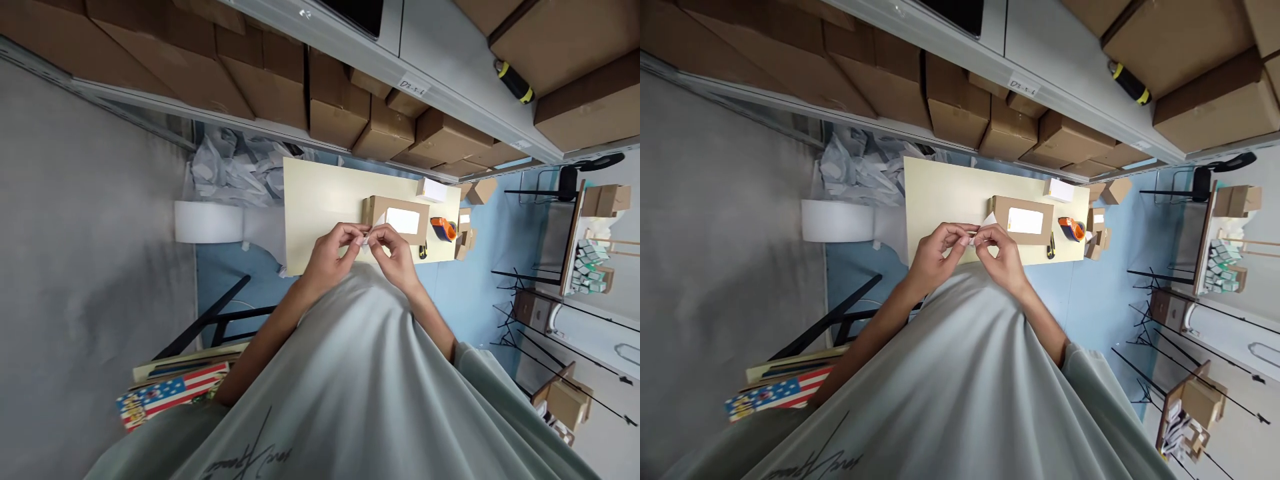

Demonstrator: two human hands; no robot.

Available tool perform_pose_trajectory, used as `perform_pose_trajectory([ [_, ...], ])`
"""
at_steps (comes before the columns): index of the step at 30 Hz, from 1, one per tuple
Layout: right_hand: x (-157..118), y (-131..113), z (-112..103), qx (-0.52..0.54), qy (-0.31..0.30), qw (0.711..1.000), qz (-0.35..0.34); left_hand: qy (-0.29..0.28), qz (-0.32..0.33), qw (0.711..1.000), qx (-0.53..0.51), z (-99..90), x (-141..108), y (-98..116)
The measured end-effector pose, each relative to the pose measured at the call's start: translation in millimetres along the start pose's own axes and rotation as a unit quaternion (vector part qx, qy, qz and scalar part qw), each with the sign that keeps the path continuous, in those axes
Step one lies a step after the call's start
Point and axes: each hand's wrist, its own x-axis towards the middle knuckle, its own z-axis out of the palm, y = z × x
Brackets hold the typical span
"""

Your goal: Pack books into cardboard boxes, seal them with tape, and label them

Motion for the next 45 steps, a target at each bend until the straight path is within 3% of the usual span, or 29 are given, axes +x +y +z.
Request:
perform_pose_trajectory([
  [4,7.1,0.4,4.6,0.007,-0.022,1.0,0.001,0.058,-0.026,0.996,-0.058,-10.7,-2.8,-13.1],
  [8,36.8,9.4,10.4,-0.019,-0.063,0.998,0.002,0.204,-0.071,0.969,-0.121,-50.3,-14.5,-51.1],
  [12,92.0,25.7,33.0,-0.052,-0.115,0.992,0.013,0.391,-0.096,0.899,-0.172,-110.7,-46.7,-91.0],
  [15,138.6,34.1,62.8,-0.03,-0.139,0.989,0.045,0.529,-0.09,0.822,-0.192,-149.3,-82.7,-101.2],
  [18,180.8,34.5,99.2,0.006,-0.151,0.984,0.091,0.632,-0.061,0.753,-0.172,-170.7,-122.7,-97.7],
  [20,204.9,31.8,124.5,0.013,-0.157,0.982,0.105,0.651,-0.045,0.746,-0.136,-173.5,-146.3,-93.4],
  [23,233.4,28.3,157.7,0.04,-0.195,0.974,0.107,0.612,-0.032,0.786,-0.079,-161.8,-166.9,-87.9],
  [25,244.6,28.2,171.2,0.046,-0.214,0.972,0.082,0.594,-0.035,0.801,-0.06,-145.9,-167.4,-83.8],
  [29,235.7,32.1,163.9,0.032,-0.191,0.981,0.013,0.577,-0.042,0.813,-0.061,-104.2,-145.0,-70.8],
  [32,198.2,37.1,129.3,0.048,-0.181,0.982,0.026,0.527,-0.031,0.843,-0.102,-69.3,-119.8,-57.3],
  [36,128.8,44.0,60.7,0.099,-0.181,0.975,0.081,0.432,-0.017,0.896,-0.099,-22.0,-86.7,-34.7],
  [41,54.6,45.2,-32.6,0.174,-0.15,0.968,0.103,0.256,0.022,0.964,0.074,30.7,-56.5,-4.4],
  [45,18.7,53.5,-95.0,0.205,-0.114,0.963,0.137,0.116,0.088,0.961,0.234,68.3,-38.5,8.4],
])
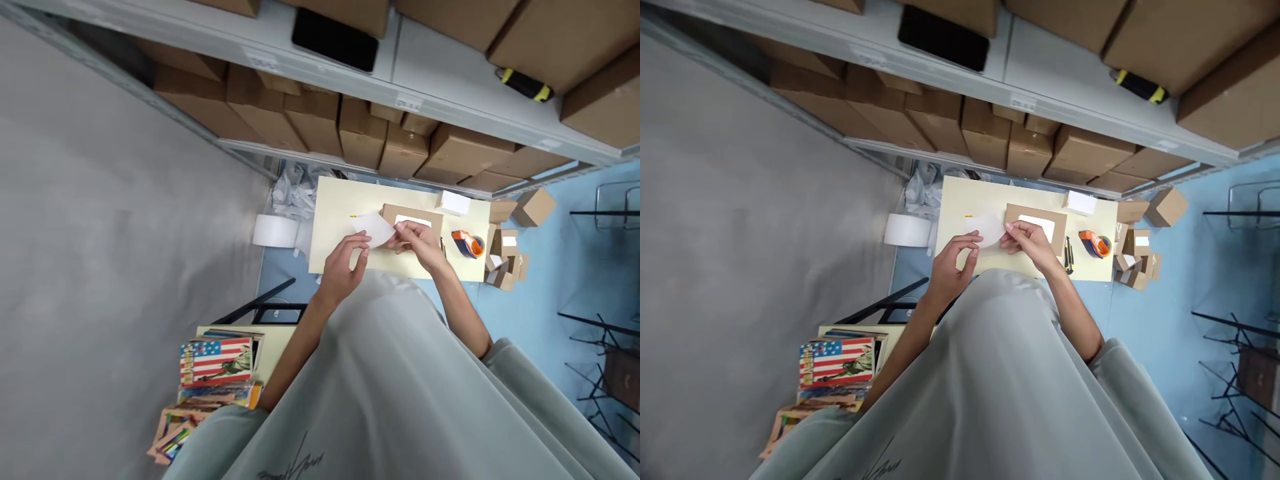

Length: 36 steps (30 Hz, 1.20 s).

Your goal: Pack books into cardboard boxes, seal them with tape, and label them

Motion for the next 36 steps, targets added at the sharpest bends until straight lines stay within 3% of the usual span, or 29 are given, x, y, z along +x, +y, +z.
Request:
perform_pose_trajectory([
  [5,-28.0,18.2,-59.8,0.023,0.042,0.999,0.003,-0.094,0.117,0.987,0.05,44.9,12.1,18.5],
  [10,-53.0,44.2,-92.5,0.039,0.104,0.992,-0.051,-0.124,0.127,0.984,0.007,85.5,15.7,32.9],
  [12,-65.2,52.9,-96.5,0.05,0.138,0.986,-0.084,-0.085,0.082,0.991,-0.056,103.5,13.6,38.2],
  [14,-76.3,60.9,-98.0,0.055,0.166,0.978,-0.112,-0.004,0.003,0.992,-0.126,123.0,10.8,41.8],
  [17,-88.2,72.3,-99.3,0.052,0.187,0.972,-0.131,0.104,-0.111,0.968,-0.2,149.0,8.6,41.5],
  [19,-93.4,79.4,-100.8,0.05,0.189,0.972,-0.129,0.121,-0.169,0.949,-0.235,160.2,8.9,37.1],
  [25,-103.4,95.7,-107.8,0.031,0.204,0.973,-0.101,0.069,-0.295,0.902,-0.308,163.3,10.1,24.9],
  [30,-99.2,93.6,-116.9,-0.011,0.236,0.97,-0.065,0.066,-0.303,0.889,-0.338,153.4,9.2,33.0],
  [33,-93.0,82.1,-120.3,-0.026,0.249,0.963,-0.098,0.061,-0.296,0.89,-0.34,146.9,8.0,40.4],
  [36,-87.1,69.2,-120.4,-0.03,0.22,0.967,-0.125,0.04,-0.285,0.894,-0.344,139.0,5.8,45.0],
])
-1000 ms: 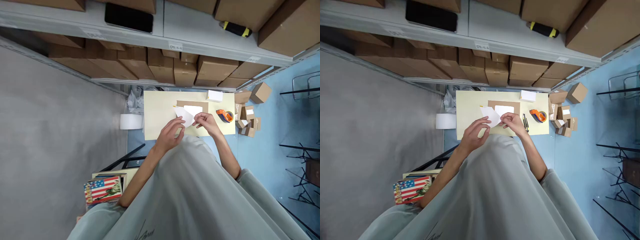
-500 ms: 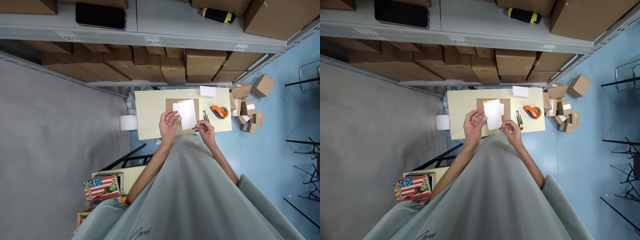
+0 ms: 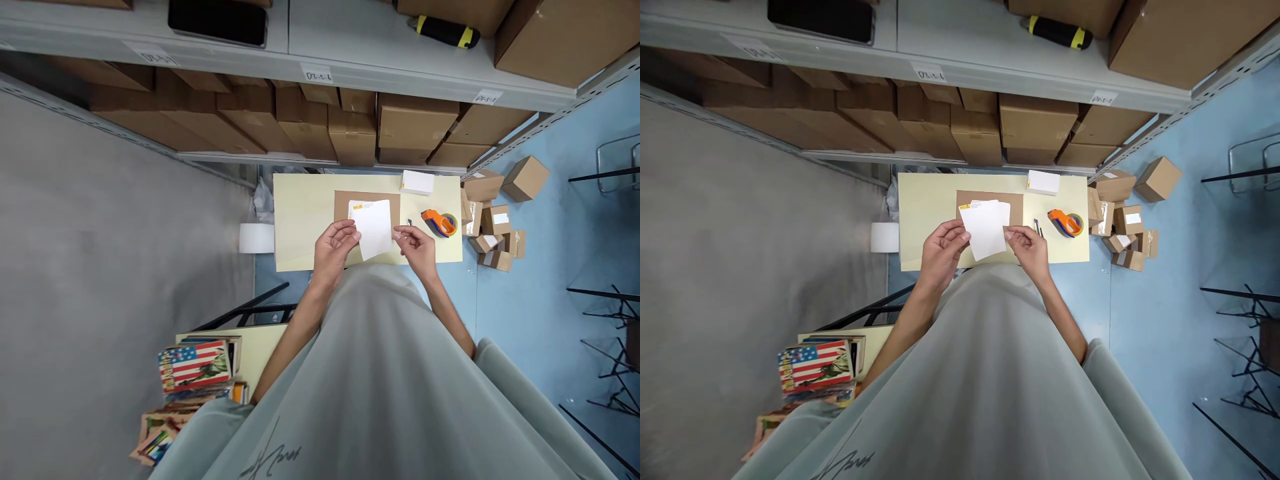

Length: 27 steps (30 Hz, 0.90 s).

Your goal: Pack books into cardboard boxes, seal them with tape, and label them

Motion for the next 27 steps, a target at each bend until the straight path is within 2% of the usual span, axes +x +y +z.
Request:
perform_pose_trajectory([
  [4,6.0,-7.2,7.3,0.009,-0.046,0.999,0.006,-0.03,-0.003,1.0,0.008,-9.3,-3.5,4.2],
  [7,4.3,-9.4,15.1,-0.003,-0.045,0.999,-0.023,-0.03,0.003,0.999,0.029,-16.1,-2.9,4.1],
  [11,-8.0,-15.3,24.6,-0.069,-0.024,0.987,-0.142,-0.004,0.037,0.998,0.06,-22.6,1.9,5.2],
  [13,-15.9,-17.6,28.3,-0.119,-0.036,0.97,-0.209,-0.005,0.044,0.997,0.062,-25.5,5.4,7.4],
  [15,-22.7,-17.7,32.0,-0.175,-0.067,0.951,-0.245,-0.016,0.04,0.998,0.056,-28.5,8.7,10.2],
  [18,-29.2,-15.2,38.7,-0.238,-0.135,0.936,-0.22,-0.027,0.022,0.999,0.039,-32.3,12.4,14.1],
  [22,-32.5,-13.2,48.9,-0.238,-0.205,0.934,-0.167,-0.026,0.011,0.999,0.019,-34.3,16.1,18.5],
  [25,-32.7,-15.4,55.4,-0.234,-0.216,0.935,-0.153,-0.029,0.013,0.999,0.003,-35.6,19.8,20.4],
  [27,-32.3,-19.0,59.3,-0.23,-0.19,0.943,-0.15,-0.035,0.018,0.999,0.006,-37.4,23.3,20.7],
])
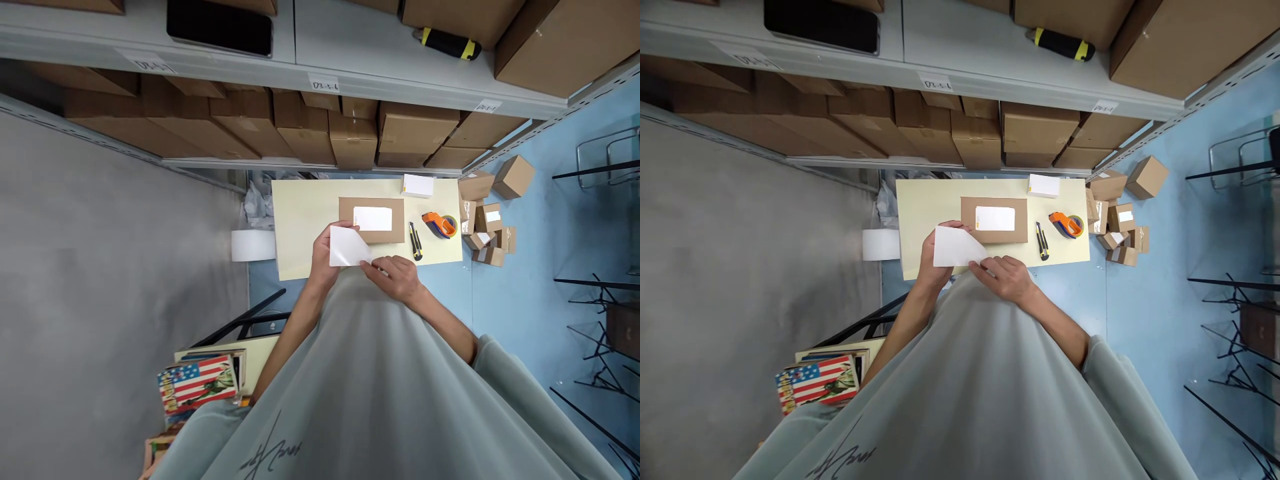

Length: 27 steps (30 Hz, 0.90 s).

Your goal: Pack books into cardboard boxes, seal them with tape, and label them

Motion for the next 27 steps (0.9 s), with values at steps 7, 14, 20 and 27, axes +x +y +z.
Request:
perform_pose_trajectory([
  [7,24.6,-9.2,-4.0,0.154,0.186,0.966,0.093,0.013,0.009,0.999,0.031,-9.6,14.9,-1.1],
  [14,53.3,5.3,-10.1,0.277,0.166,0.925,0.2,0.012,0.001,0.999,0.051,-15.2,23.9,-0.6],
  [20,61.7,0.3,-14.2,0.298,0.187,0.916,0.193,0.057,0.045,0.992,0.101,-13.1,33.9,3.6],
  [27,70.2,-11.4,-32.6,0.481,0.106,0.852,0.179,0.031,0.026,0.991,0.131,-10.6,46.6,20.1],
])
